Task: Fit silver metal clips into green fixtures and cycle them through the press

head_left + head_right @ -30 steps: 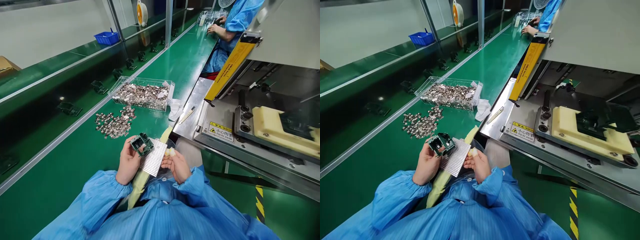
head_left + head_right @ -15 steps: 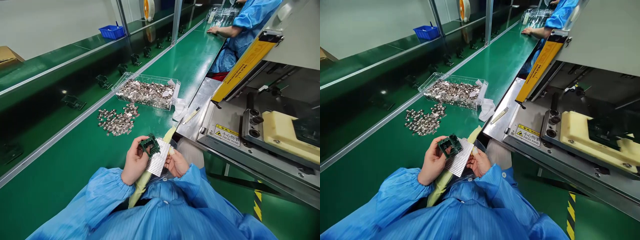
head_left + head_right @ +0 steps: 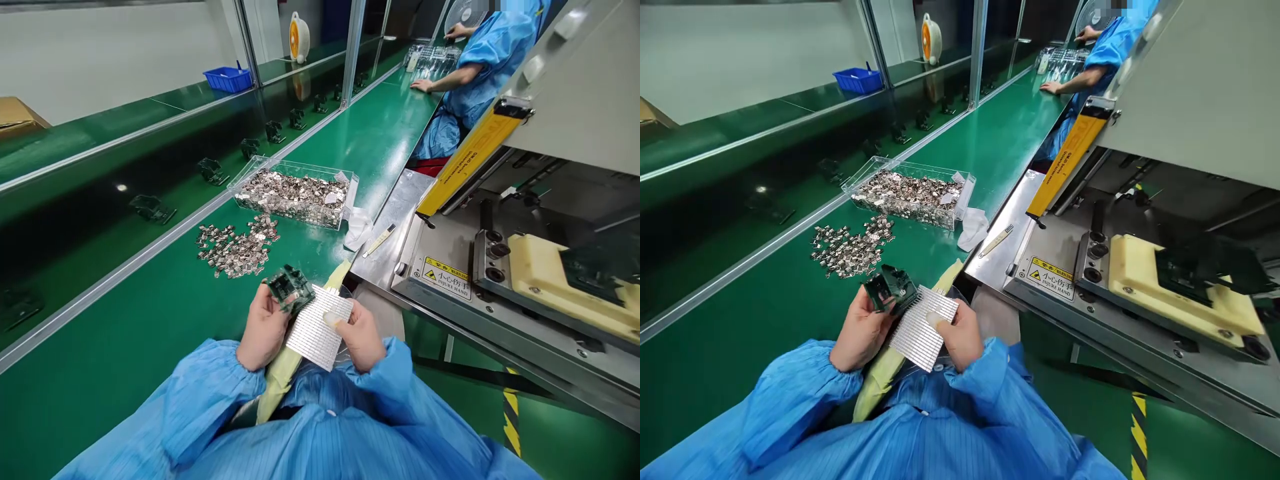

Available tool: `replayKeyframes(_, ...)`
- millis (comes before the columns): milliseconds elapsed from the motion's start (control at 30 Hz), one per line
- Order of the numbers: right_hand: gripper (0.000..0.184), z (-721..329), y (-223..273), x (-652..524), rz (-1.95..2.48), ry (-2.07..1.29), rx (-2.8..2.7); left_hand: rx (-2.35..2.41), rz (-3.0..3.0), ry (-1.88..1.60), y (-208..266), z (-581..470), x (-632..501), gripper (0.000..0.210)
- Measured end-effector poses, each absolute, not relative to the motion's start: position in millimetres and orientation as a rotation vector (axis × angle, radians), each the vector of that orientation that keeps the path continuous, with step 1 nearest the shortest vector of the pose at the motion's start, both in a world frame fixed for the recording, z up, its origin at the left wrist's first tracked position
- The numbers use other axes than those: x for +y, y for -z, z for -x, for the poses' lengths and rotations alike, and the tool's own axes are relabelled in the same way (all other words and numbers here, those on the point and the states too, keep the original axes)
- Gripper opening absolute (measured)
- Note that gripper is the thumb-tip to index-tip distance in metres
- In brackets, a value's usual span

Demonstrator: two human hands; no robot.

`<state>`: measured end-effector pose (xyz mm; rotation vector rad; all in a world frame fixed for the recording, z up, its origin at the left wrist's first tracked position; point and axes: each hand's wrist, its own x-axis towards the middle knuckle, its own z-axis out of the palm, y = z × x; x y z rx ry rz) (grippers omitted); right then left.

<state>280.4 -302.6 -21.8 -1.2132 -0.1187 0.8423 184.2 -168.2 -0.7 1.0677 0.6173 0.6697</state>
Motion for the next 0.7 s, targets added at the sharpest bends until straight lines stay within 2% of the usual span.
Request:
replayKeyframes(100,0.018,-281,-7,-306,1.353,-0.687,-0.429,0.619,-0.904,-0.691,-23,-183,-153,0.035)
replayKeyframes(167,0.013,-282,-20,-306,1.501,-0.457,-0.738,0.624,-0.882,-0.792,-39,-181,-141,0.032)
replayKeyframes(300,0.037,-278,-17,-299,1.613,-0.05,-1.147,0.618,-0.87,-0.865,-50,-180,-131,0.036)
replayKeyframes(367,0.042,-272,-8,-294,1.6,-0.016,-1.194,0.606,-0.857,-0.821,-45,-180,-134,0.038)
replayKeyframes(533,0.033,-255,5,-289,1.557,-0.135,-1.164,0.605,-0.843,-0.727,-29,-184,-143,0.044)
replayKeyframes(700,0.035,-250,6,-286,1.579,-0.145,-1.185,0.645,-0.85,-0.706,-24,-186,-143,0.041)
